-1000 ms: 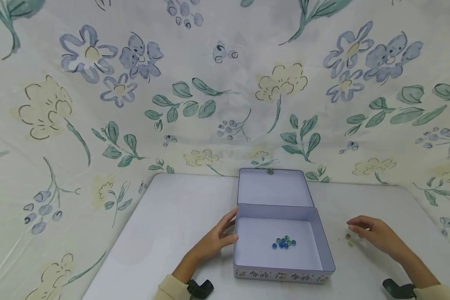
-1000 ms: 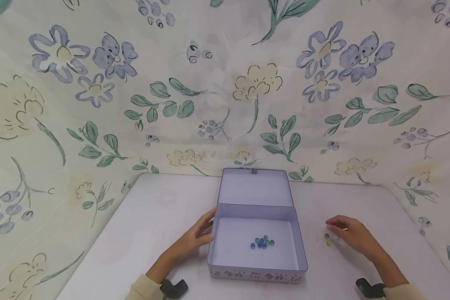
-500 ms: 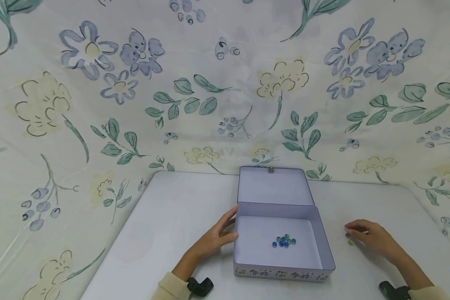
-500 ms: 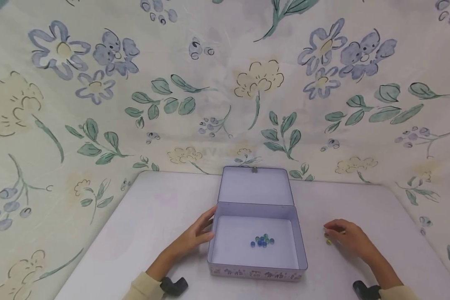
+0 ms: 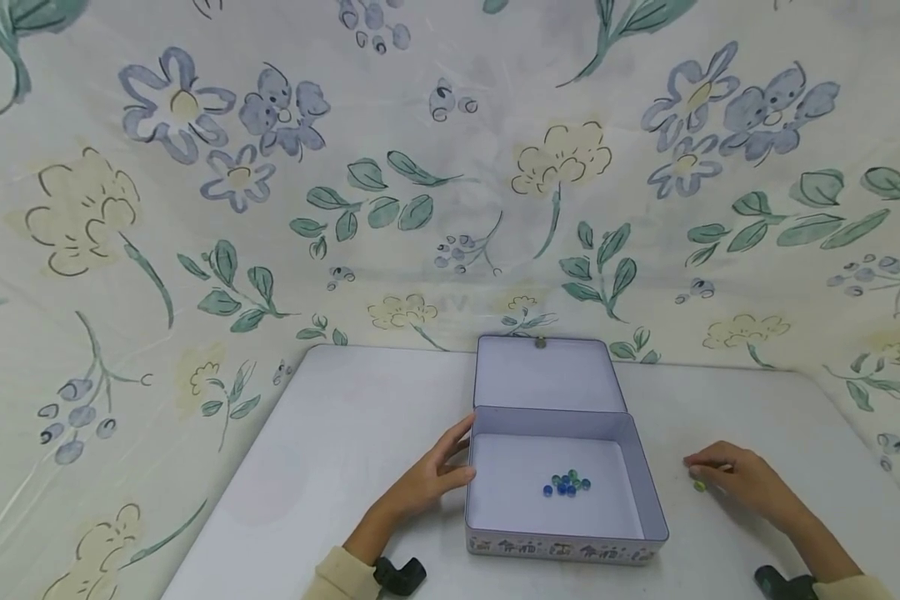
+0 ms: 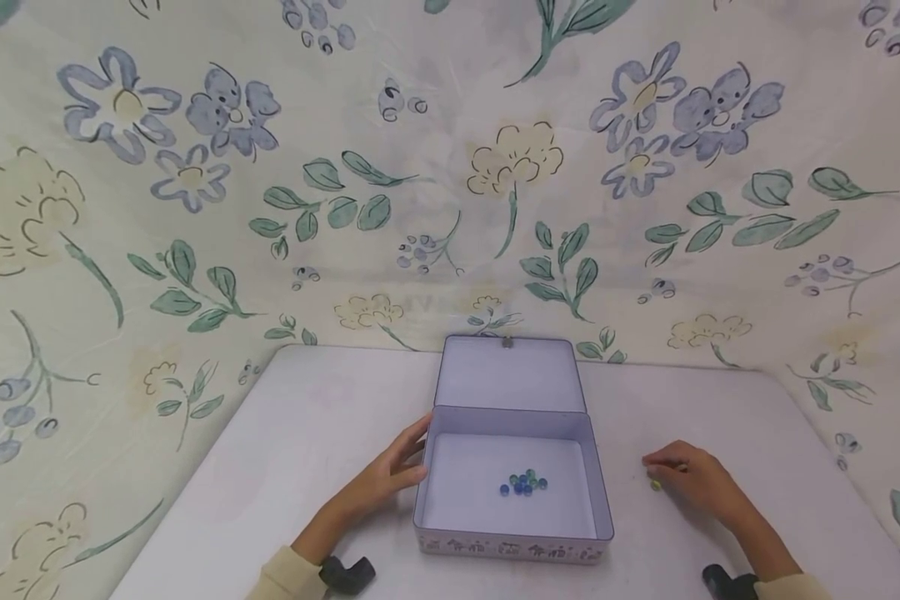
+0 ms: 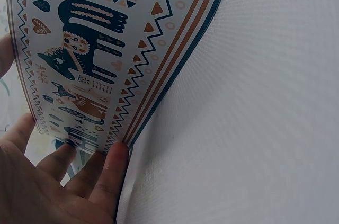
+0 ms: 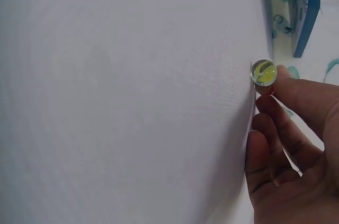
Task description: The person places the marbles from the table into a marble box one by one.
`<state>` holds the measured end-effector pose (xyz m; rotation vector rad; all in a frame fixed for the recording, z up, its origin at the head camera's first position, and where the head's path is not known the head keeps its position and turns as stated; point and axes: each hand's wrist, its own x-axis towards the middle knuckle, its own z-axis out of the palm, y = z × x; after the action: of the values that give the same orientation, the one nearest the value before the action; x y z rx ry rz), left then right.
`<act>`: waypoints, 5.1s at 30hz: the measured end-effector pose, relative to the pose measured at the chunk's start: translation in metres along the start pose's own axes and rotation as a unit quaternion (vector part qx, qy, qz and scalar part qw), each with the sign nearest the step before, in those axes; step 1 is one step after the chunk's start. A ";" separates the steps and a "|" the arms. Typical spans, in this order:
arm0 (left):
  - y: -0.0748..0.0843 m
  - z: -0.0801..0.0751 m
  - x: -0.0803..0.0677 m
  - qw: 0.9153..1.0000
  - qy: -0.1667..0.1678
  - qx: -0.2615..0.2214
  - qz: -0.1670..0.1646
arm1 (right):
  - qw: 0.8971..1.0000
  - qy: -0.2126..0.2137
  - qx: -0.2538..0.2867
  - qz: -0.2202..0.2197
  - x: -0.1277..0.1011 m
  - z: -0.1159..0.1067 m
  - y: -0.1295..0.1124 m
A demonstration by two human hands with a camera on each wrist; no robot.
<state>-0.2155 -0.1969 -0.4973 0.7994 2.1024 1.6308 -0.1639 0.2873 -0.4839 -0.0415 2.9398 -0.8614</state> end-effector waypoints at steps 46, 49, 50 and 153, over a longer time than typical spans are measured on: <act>-0.002 0.003 0.008 1.000 0.009 0.002 -0.006 | 0.999 -0.010 0.038 -0.022 0.017 -0.012 0.003; -0.002 0.003 0.009 1.000 0.010 0.001 -0.005 | 0.998 -0.012 0.052 -0.027 0.019 -0.013 0.003; -0.003 0.004 0.009 1.000 0.010 0.000 -0.006 | 0.998 -0.013 0.055 -0.029 0.019 -0.013 0.002; -0.004 0.001 0.006 1.000 -0.002 -0.004 0.001 | 0.941 -0.137 0.100 -0.292 0.071 0.014 -0.182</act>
<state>-0.2202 -0.1933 -0.5014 0.8015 2.0915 1.6375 -0.2328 0.1229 -0.4020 -0.9734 2.5757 -1.1019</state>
